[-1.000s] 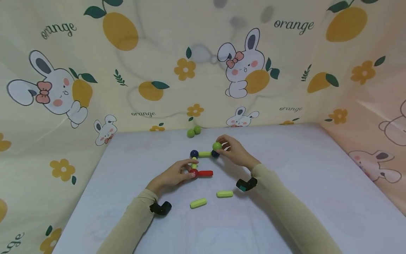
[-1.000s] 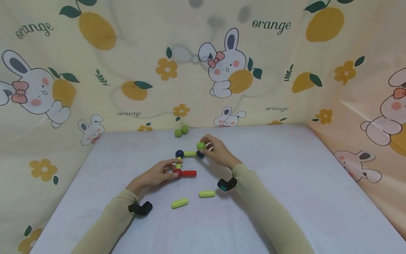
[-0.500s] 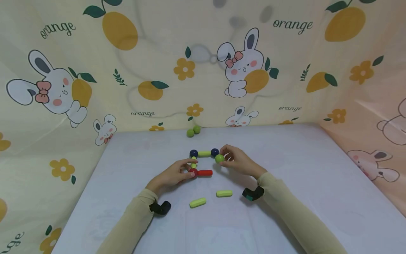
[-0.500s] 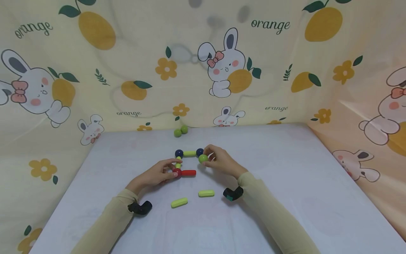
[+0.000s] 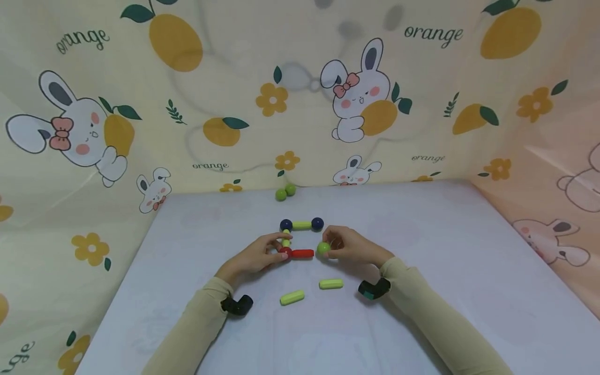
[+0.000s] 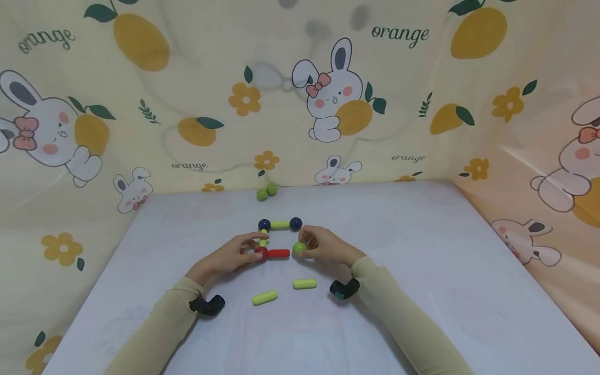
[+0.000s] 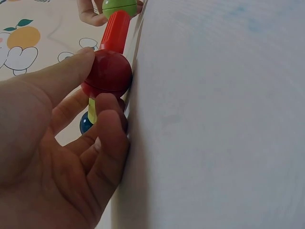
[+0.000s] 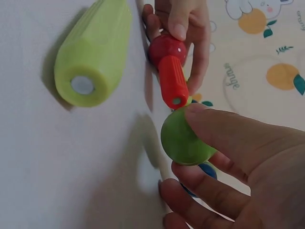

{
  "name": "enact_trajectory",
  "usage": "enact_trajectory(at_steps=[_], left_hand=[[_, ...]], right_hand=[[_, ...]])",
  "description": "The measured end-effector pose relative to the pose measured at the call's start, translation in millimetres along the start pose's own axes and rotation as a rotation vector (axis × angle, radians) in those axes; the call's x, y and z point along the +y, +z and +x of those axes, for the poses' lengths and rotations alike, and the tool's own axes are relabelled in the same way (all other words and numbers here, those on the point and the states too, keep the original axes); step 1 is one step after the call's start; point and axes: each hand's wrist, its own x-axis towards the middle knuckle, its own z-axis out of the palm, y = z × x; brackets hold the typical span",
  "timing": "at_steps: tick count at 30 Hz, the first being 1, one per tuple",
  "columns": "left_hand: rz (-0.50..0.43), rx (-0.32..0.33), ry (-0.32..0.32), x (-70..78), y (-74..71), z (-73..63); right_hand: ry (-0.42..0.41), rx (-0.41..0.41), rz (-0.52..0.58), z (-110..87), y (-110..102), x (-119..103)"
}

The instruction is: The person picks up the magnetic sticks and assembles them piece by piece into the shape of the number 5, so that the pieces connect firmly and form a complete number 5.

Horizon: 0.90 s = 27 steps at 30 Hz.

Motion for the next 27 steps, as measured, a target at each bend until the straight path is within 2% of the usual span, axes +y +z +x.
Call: enact_trajectory(at_steps=[6,12,19,27], left_hand=[[-0.014,-0.006,-0.016,0.7,0.6,0.5],[-0.01,-0.004,0.015,1.3,-1.3,0.5],[-0.007,-0.012,0.01,-1.1,-1.1,2.2],[-0.009,-0.023,0.039,-3.6,-1.8,1.9]], right_hand=[[0.011,-0.008,0.008,-2.1,4,-5],[0.012,-0.001,-0.005,0.2,6,-4],[0.016,-0.011,-0.01,1.8,7,-2],[-0.008,-0.007,-0.004,3.6,9,5]])
